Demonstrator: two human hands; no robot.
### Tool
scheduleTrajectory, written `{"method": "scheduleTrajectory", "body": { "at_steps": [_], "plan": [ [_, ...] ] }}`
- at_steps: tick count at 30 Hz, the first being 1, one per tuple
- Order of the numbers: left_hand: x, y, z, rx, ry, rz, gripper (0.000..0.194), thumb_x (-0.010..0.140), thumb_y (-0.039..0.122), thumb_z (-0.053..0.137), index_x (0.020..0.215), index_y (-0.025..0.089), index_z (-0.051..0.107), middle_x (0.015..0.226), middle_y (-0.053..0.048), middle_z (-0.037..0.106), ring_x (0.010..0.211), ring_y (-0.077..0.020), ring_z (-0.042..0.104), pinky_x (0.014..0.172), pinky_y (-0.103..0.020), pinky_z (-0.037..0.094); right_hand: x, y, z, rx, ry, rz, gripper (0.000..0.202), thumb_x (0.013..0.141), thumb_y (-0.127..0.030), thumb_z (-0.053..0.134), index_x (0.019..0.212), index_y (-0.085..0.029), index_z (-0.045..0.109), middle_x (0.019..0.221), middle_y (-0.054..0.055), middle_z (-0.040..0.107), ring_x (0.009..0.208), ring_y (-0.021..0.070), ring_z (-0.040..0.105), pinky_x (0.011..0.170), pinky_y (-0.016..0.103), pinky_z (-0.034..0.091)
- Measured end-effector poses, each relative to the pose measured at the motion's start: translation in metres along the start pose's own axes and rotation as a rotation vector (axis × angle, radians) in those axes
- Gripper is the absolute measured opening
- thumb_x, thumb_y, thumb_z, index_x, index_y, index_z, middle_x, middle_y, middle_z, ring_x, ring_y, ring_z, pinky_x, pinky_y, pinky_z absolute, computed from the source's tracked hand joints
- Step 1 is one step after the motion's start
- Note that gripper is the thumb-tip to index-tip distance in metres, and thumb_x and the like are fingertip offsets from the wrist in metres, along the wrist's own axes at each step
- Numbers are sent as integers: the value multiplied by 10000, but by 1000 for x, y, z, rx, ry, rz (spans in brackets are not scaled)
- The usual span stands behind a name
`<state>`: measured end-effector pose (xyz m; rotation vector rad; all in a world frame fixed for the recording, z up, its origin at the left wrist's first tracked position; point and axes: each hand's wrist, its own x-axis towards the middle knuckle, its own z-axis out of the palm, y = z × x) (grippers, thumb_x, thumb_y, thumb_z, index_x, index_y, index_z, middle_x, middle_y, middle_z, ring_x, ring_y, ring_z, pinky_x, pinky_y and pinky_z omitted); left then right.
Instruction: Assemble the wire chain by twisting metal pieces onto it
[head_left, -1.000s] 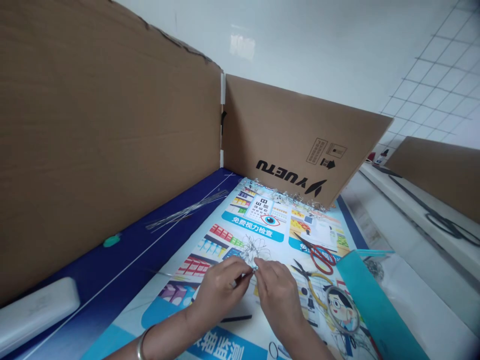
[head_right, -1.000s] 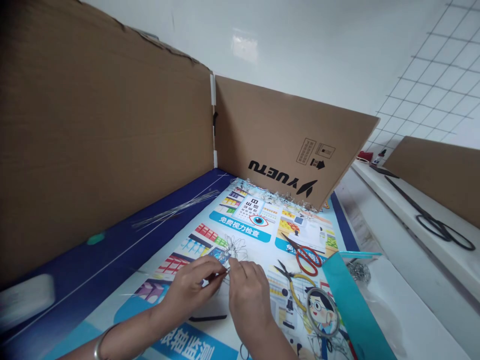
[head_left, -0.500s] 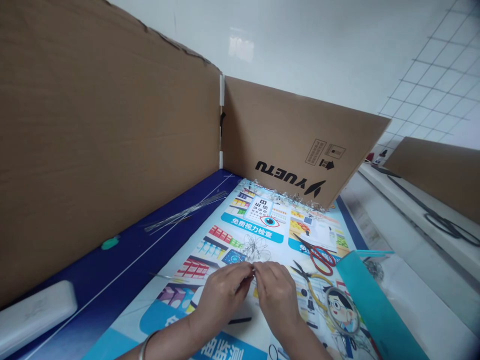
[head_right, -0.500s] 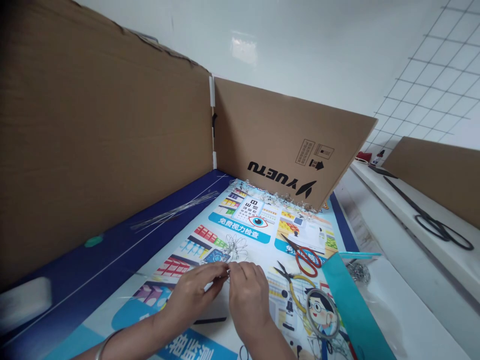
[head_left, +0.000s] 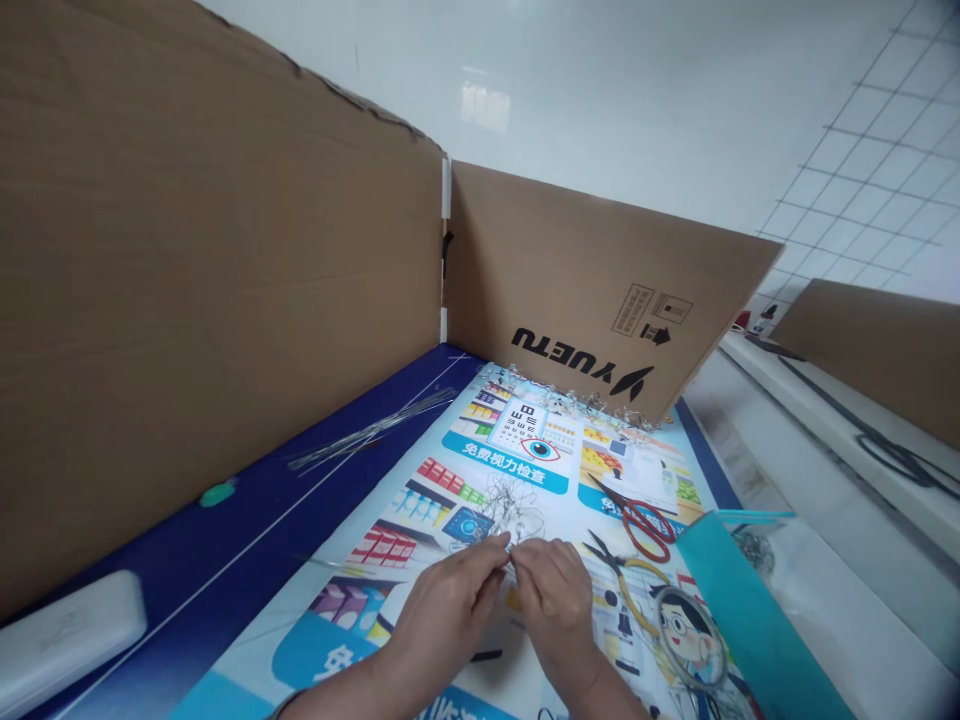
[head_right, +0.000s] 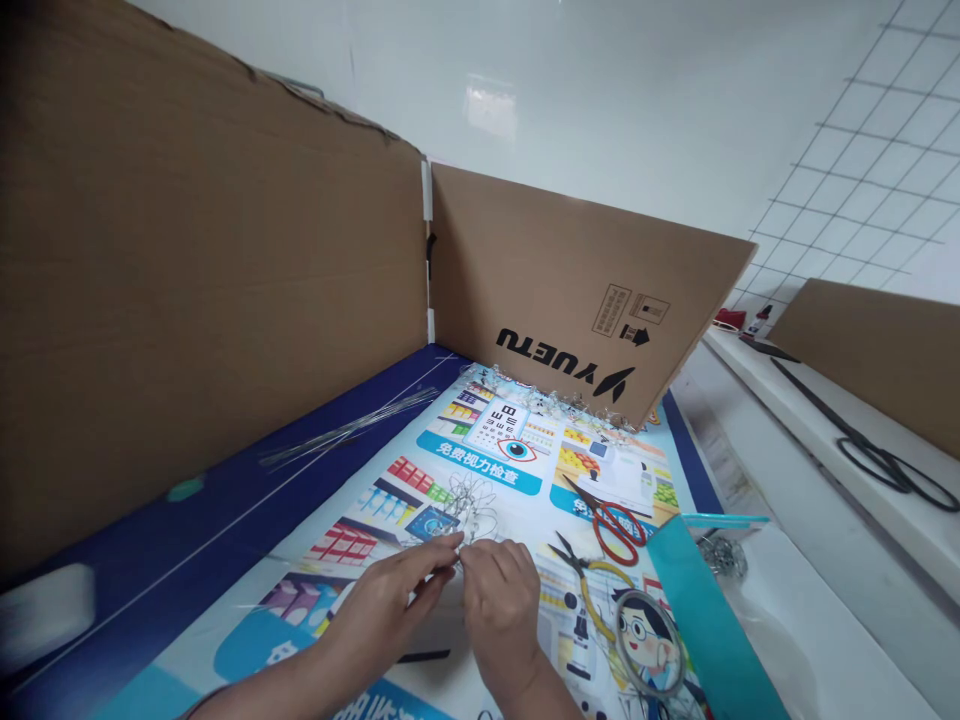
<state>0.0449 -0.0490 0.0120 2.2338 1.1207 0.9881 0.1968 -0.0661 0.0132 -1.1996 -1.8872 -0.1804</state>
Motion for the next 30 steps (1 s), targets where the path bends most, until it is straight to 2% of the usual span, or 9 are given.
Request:
{"method": "scheduleTrajectory", "body": {
  "at_steps": [9, 16, 23, 30],
  "plan": [
    [5, 13, -14, -191, -85, -121, 226, 798, 90, 442, 884, 229, 598, 1059, -30, 662, 1032, -187, 597, 848, -291, 499, -4, 1, 2, 84, -3, 34, 179, 838, -77, 462, 856, -191, 598, 792, 40, 647, 713, 156, 567, 658, 306, 404],
    [5, 13, -18, -310, -159, -211, 205, 774, 104, 466, 867, 225, 602, 1037, -24, 657, 916, -177, 627, 840, -286, 483, -3, -1, 0, 147, 19, 63, 179, 840, -80, 467, 831, -197, 603, 795, 34, 649, 706, 153, 553, 651, 307, 397],
    [8, 15, -25, -394, -210, -262, 226, 768, 134, 475, 913, 225, 623, 874, -11, 678, 1041, -191, 576, 894, -276, 440, -6, 4, 0, 192, 12, 91, 186, 835, -65, 474, 845, -206, 595, 809, 17, 643, 727, 144, 538, 680, 312, 395],
    [11, 15, -25, -426, -216, -244, 238, 775, 124, 468, 901, 226, 643, 890, -3, 673, 1078, -188, 547, 928, -292, 413, -7, 8, 1, 231, -17, 105, 186, 826, -57, 500, 854, -220, 584, 830, 6, 640, 747, 147, 535, 695, 319, 389]
  ]
}}
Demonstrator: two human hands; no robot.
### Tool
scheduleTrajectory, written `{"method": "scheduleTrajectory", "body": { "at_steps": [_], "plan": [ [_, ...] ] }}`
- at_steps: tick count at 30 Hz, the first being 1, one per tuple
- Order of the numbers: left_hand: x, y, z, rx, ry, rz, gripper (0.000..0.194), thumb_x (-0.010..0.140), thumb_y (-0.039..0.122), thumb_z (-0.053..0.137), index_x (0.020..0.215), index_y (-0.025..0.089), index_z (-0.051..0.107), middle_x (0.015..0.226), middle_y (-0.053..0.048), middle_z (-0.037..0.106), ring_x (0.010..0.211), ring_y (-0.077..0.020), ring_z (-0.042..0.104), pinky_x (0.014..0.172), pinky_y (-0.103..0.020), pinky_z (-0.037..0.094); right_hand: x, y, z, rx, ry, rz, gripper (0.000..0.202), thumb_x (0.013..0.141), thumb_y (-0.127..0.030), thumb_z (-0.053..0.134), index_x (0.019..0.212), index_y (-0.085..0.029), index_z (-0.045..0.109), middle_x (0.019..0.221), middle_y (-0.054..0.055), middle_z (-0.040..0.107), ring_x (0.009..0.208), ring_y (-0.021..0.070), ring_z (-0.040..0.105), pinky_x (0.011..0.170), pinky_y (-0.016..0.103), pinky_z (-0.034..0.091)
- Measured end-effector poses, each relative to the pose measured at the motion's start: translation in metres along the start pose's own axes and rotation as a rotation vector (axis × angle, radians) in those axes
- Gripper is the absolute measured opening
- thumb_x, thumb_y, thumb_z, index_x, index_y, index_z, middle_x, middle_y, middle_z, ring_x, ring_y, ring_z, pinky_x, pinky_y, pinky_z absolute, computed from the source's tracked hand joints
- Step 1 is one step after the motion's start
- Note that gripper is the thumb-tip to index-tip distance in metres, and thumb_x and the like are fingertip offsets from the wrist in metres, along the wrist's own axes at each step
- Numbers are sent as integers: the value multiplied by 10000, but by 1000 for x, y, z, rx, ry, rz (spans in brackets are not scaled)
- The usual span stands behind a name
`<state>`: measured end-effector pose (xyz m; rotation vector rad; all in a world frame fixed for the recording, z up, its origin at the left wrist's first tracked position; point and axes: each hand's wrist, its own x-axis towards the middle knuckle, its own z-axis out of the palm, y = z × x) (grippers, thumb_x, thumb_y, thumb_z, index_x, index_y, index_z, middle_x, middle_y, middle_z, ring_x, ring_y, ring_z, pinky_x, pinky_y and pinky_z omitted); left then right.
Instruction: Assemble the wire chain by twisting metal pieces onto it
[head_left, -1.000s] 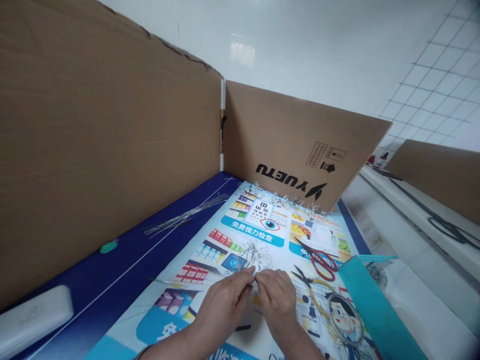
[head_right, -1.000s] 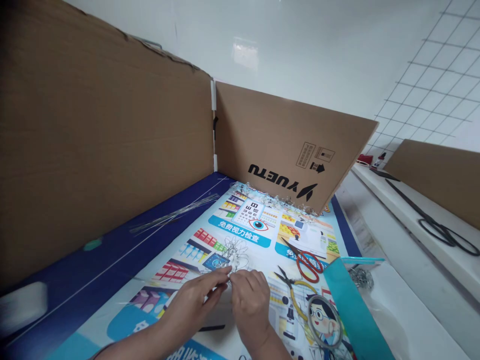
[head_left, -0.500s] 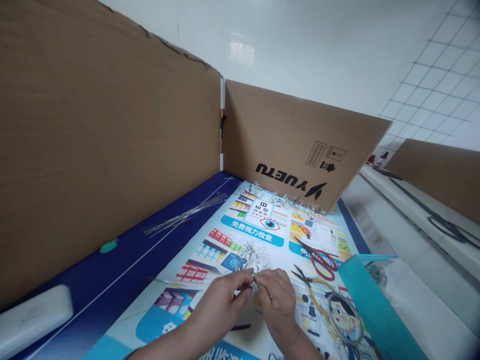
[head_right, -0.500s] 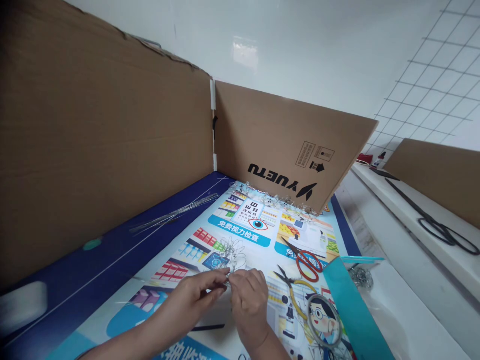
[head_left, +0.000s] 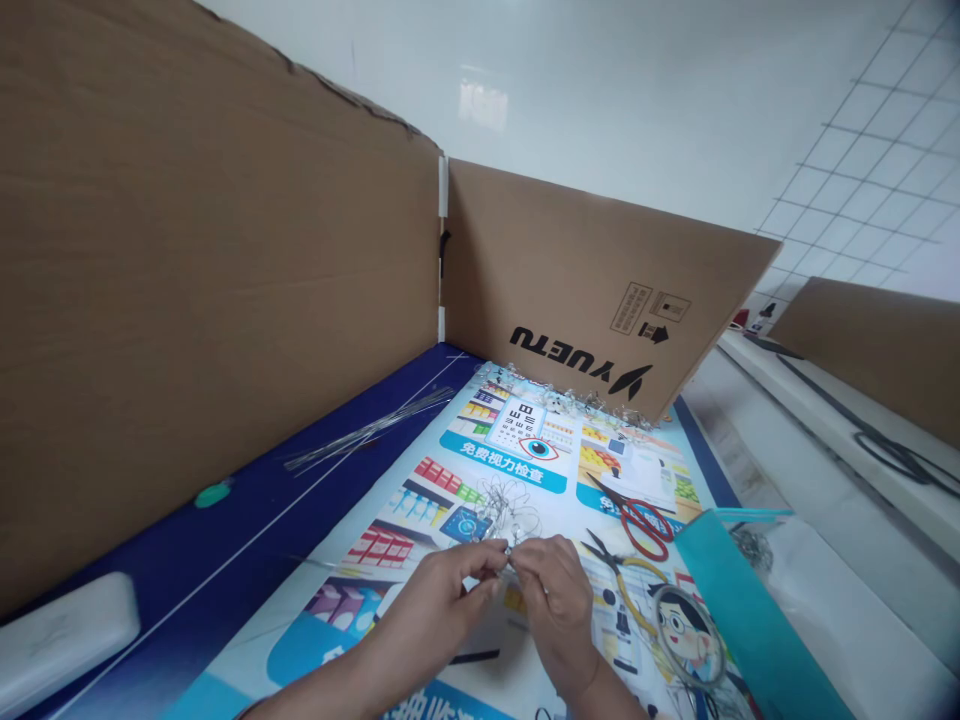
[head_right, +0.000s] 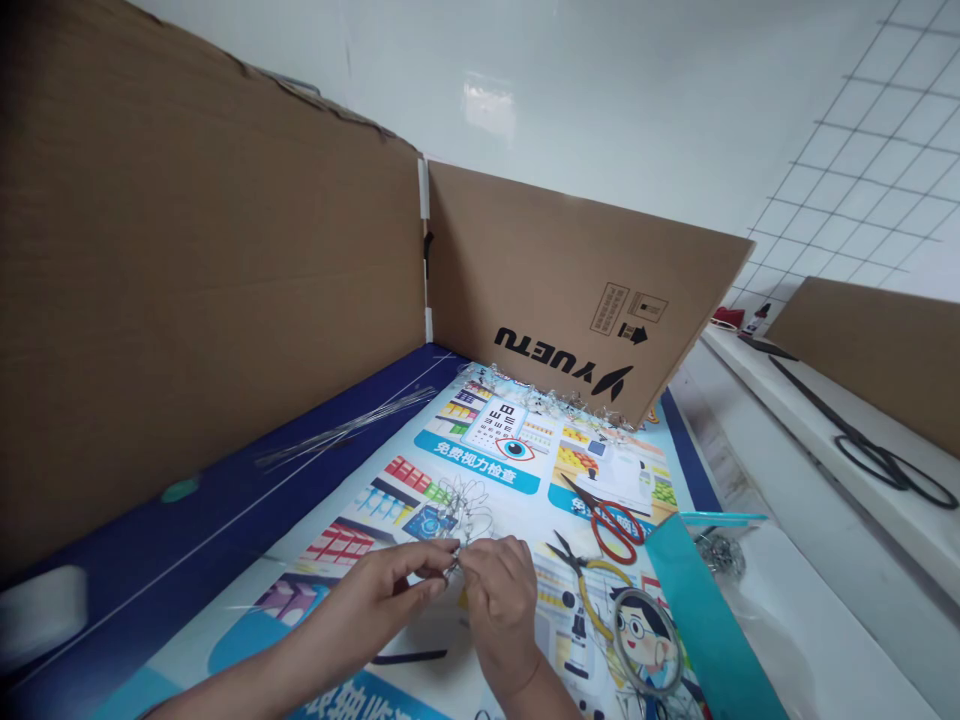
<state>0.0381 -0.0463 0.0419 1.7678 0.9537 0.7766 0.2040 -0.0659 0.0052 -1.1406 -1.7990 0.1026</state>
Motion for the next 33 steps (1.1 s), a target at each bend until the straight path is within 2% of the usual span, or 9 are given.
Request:
{"method": "scheduleTrajectory", "body": {
  "at_steps": [9, 13, 20, 25, 28, 33],
  "plan": [
    [-4, -2, 5, 140, 96, 105, 205, 775, 95, 479, 859, 199, 634, 1056, -43, 638, 1049, -182, 552, 901, -301, 437, 1, 0, 0, 8, -12, 34, 197, 827, -59, 489, 860, -223, 594, 828, 13, 641, 761, 158, 548, 703, 325, 398],
    [-4, -1, 6, 189, 110, 144, 196, 786, 92, 473, 825, 200, 631, 976, -35, 650, 973, -174, 576, 849, -282, 458, 2, -3, 2, -7, -7, 37, 182, 827, -65, 490, 830, -216, 593, 802, 16, 642, 755, 162, 552, 716, 334, 398],
    [1, -7, 6, 200, 169, 158, 169, 798, 91, 467, 773, 197, 597, 776, 2, 630, 720, -126, 580, 678, -223, 459, 1, -8, 3, -3, -2, 17, 162, 824, -70, 492, 830, -208, 576, 797, 26, 635, 745, 160, 549, 701, 324, 410],
    [1, -7, 6, 204, 168, 182, 167, 790, 78, 467, 739, 190, 581, 747, 5, 613, 708, -123, 569, 672, -220, 449, 0, -9, 5, 7, 9, 35, 157, 822, -74, 492, 820, -210, 572, 777, 18, 631, 744, 154, 555, 715, 316, 422],
    [1, -6, 6, 197, 190, 209, 167, 783, 66, 468, 693, 178, 553, 748, -3, 608, 715, -125, 569, 680, -222, 451, -1, -12, 7, 15, 4, 85, 143, 815, -89, 501, 829, -211, 574, 753, 11, 618, 718, 150, 543, 687, 297, 428],
    [-2, -4, 6, 193, 213, 261, 173, 795, 74, 462, 693, 175, 559, 797, -25, 605, 771, -135, 576, 714, -233, 461, -3, -15, 9, 63, -14, 247, 136, 787, -110, 508, 830, -208, 592, 735, 3, 582, 692, 137, 534, 643, 259, 437]
  ]
}}
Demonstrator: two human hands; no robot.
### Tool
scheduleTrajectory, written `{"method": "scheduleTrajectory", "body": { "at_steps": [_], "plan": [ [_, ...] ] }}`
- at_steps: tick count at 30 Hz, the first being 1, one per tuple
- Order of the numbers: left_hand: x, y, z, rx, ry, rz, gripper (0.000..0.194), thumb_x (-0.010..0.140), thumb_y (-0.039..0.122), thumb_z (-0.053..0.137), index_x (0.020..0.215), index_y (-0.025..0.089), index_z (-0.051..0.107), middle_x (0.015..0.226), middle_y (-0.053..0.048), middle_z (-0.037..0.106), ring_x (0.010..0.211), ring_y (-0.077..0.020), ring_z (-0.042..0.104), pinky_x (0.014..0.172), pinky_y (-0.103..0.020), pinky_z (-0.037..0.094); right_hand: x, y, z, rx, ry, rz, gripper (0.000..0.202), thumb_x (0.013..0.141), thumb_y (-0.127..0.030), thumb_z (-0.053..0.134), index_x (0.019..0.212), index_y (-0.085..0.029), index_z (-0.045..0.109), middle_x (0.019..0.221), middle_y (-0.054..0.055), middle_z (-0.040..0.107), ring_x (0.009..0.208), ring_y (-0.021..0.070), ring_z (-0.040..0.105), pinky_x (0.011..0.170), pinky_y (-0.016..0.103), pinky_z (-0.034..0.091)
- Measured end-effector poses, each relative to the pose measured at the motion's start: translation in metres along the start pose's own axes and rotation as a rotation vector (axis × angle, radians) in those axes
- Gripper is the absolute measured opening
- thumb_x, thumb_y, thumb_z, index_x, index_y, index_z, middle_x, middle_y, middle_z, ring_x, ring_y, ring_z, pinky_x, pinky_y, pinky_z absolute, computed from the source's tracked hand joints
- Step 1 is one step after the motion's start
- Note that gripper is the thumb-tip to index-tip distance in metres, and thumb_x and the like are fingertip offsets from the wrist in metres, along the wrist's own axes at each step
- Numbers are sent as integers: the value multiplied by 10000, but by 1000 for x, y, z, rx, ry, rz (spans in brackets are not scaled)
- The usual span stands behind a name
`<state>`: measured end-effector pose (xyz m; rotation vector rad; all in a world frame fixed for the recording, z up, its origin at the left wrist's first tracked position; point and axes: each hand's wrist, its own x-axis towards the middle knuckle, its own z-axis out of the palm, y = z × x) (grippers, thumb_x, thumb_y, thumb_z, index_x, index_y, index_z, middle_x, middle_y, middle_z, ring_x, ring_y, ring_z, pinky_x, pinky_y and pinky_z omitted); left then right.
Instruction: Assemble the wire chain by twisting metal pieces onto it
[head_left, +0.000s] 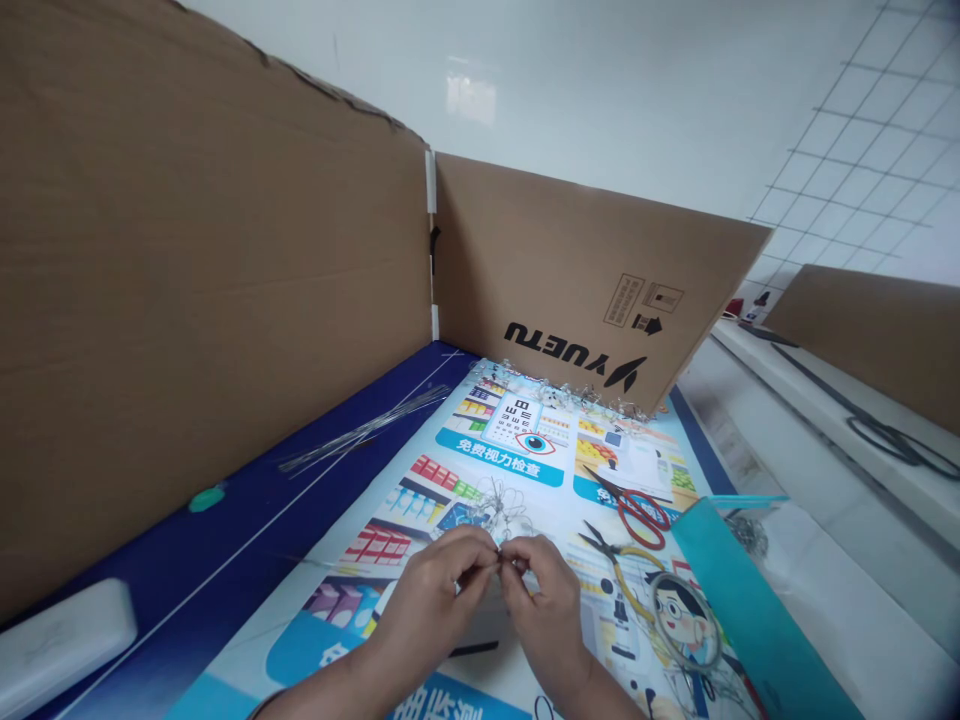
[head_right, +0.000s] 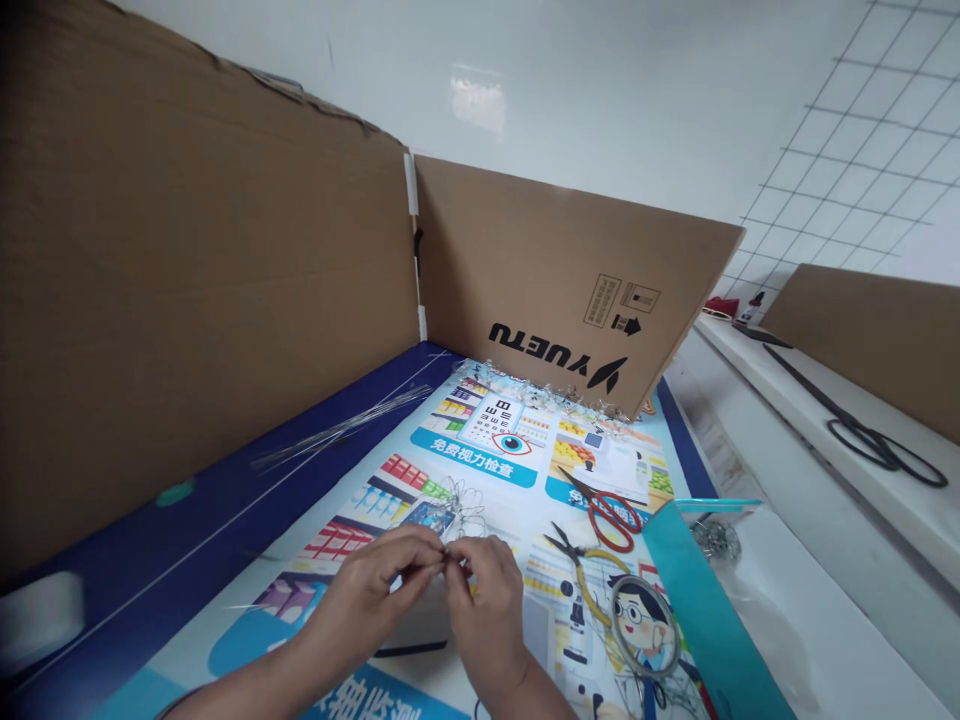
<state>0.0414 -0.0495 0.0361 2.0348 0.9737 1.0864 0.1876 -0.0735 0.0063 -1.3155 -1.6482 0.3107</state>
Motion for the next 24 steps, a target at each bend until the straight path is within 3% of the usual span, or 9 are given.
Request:
{"method": "scheduleTrajectory", "body": {
  "at_steps": [9, 15, 19, 24],
  "plan": [
    [-4, -2, 0, 31, 32, 76, 183, 840, 114, 418, 758, 179, 567, 822, -45, 592, 782, -144, 571, 709, -252, 469, 5, -11, -1, 170, 1, 219, 176, 683, -85, 506, 784, -192, 604, 682, -20, 584, 627, 113, 526, 608, 214, 447],
    [-2, -5, -1, 85, 9, -43, 102, 827, 135, 458, 800, 192, 538, 713, 8, 568, 639, -117, 537, 598, -218, 429, 6, -13, -2, 348, -43, 327, 134, 689, -110, 538, 799, -175, 578, 685, -10, 578, 637, 120, 539, 606, 224, 458],
    [-4, -6, -4, 201, -35, -30, 108, 846, 155, 432, 807, 199, 523, 683, 20, 557, 603, -113, 522, 576, -210, 407, 6, -13, -2, 276, -35, 318, 116, 694, -118, 541, 784, -177, 584, 668, -14, 579, 613, 116, 526, 595, 220, 450],
    [-6, -7, -4, 328, -4, 53, 122, 843, 146, 401, 813, 198, 508, 701, 5, 558, 599, -120, 516, 573, -216, 389, 8, -13, -6, 102, -1, 287, 129, 705, -134, 545, 800, -188, 614, 667, -18, 592, 570, 106, 507, 572, 210, 439]
  ]
}}
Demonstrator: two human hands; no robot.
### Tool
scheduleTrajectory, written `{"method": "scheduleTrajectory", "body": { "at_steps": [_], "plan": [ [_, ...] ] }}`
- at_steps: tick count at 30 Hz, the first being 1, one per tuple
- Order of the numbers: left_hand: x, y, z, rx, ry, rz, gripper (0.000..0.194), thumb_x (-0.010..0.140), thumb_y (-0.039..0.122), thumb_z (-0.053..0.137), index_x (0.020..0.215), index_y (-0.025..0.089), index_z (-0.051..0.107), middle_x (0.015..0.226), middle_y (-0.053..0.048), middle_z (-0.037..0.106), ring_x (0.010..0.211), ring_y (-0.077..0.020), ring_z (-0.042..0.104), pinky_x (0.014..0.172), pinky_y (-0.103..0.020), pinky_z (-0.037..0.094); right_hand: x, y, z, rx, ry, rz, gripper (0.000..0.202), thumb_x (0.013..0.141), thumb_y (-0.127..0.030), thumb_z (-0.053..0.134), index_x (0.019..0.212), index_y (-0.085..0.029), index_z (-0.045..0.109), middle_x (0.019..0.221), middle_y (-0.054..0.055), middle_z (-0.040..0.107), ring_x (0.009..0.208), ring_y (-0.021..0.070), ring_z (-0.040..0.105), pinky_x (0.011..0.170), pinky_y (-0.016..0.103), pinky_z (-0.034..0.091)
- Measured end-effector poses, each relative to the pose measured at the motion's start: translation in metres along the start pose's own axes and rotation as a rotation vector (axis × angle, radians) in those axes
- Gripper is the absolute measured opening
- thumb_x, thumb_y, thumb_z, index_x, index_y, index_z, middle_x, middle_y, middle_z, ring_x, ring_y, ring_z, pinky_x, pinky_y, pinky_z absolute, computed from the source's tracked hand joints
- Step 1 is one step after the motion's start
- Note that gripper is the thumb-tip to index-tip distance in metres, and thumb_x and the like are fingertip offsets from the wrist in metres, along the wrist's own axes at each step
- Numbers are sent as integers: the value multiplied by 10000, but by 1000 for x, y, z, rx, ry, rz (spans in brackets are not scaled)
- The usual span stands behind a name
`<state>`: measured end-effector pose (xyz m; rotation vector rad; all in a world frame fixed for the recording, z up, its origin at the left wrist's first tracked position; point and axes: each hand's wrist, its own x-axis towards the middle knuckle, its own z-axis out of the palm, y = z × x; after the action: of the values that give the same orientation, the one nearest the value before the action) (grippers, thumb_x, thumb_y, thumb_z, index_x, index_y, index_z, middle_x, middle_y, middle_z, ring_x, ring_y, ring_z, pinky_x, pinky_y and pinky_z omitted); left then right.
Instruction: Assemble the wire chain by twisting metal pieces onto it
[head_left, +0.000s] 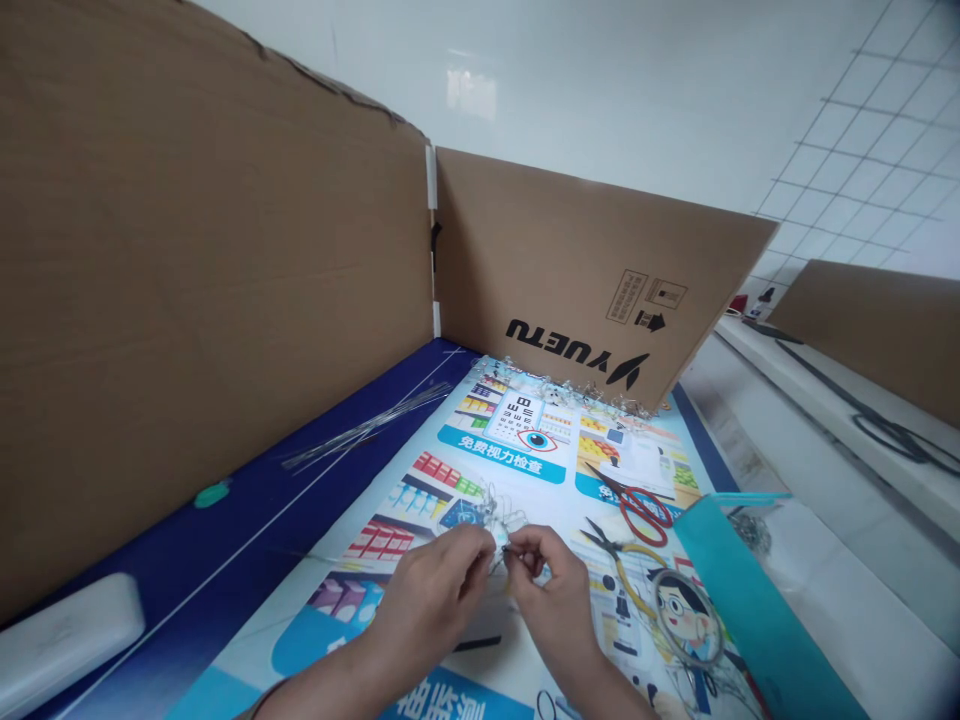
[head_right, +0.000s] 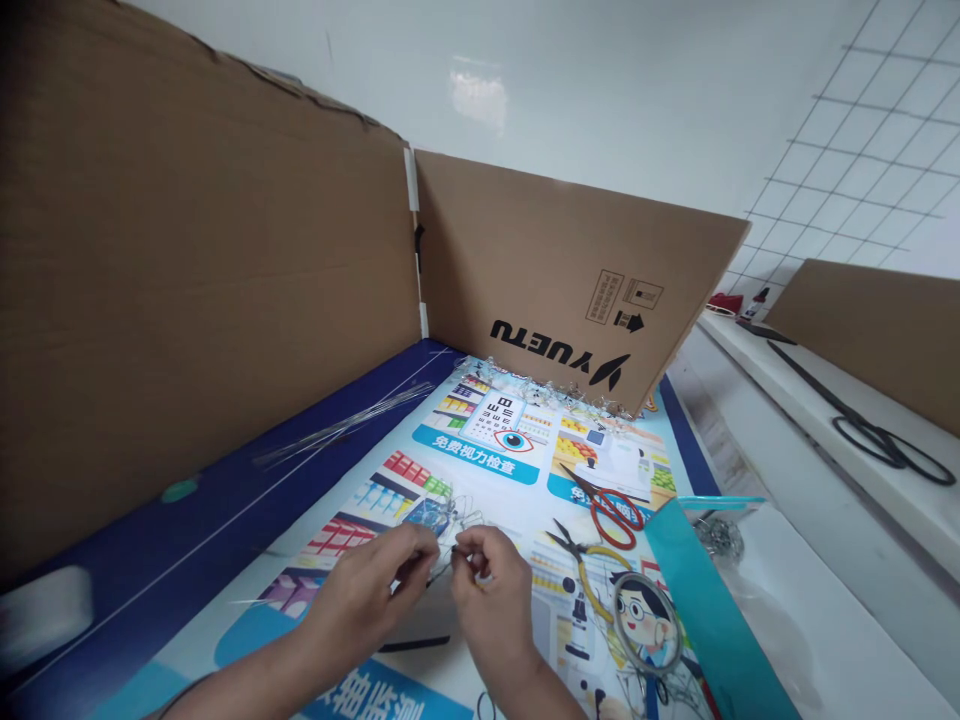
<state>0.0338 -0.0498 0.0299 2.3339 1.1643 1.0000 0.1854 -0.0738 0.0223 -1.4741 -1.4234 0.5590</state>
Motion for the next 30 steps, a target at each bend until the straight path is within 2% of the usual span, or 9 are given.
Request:
{"method": "scheduleTrajectory", "body": {
  "at_steps": [7, 12, 18, 22, 26, 30],
  "plan": [
    [5, -2, 1, -50, -41, -80, 128, 814, 118, 402, 825, 197, 502, 710, 7, 552, 626, -126, 521, 573, -214, 400, 2, 6, 0, 6, -31, -11, 156, 705, -131, 529, 813, -189, 625, 687, -12, 613, 594, 114, 532, 574, 208, 455],
    [6, -5, -1, -62, -103, 12, 212, 810, 84, 387, 869, 201, 553, 821, -30, 578, 754, -153, 547, 660, -240, 437, 11, 10, -15, -3, -37, 24, 165, 719, -165, 535, 845, -187, 639, 676, -9, 610, 582, 115, 529, 554, 209, 452],
    [6, -10, 2, -24, -108, 93, 275, 780, 39, 383, 887, 197, 582, 870, -52, 580, 776, -167, 538, 695, -270, 445, 12, 25, -31, -44, -101, 80, 145, 721, -163, 535, 814, -191, 643, 655, -15, 610, 559, 117, 534, 522, 210, 439],
    [5, -12, 2, 57, -62, 165, 276, 779, 23, 376, 838, 186, 591, 906, -70, 570, 851, -200, 515, 750, -337, 422, 10, 40, -37, -114, -161, -6, 207, 728, -111, 499, 819, -207, 659, 735, -1, 625, 626, 125, 564, 578, 223, 447],
    [6, -6, -1, 127, -167, 178, 264, 771, 39, 395, 852, 194, 593, 993, -83, 547, 914, -231, 498, 774, -387, 409, 10, 52, -43, -162, -235, -87, 315, 711, -38, 448, 783, -233, 686, 753, 0, 625, 682, 132, 590, 625, 233, 460],
    [7, -5, -2, 154, -262, 135, 207, 772, 130, 473, 925, 209, 588, 1038, -89, 539, 960, -254, 493, 810, -422, 417, 9, 59, -44, -209, -290, -122, 363, 674, 2, 427, 756, -233, 691, 765, 6, 635, 713, 140, 601, 644, 242, 473]
  ]
}}
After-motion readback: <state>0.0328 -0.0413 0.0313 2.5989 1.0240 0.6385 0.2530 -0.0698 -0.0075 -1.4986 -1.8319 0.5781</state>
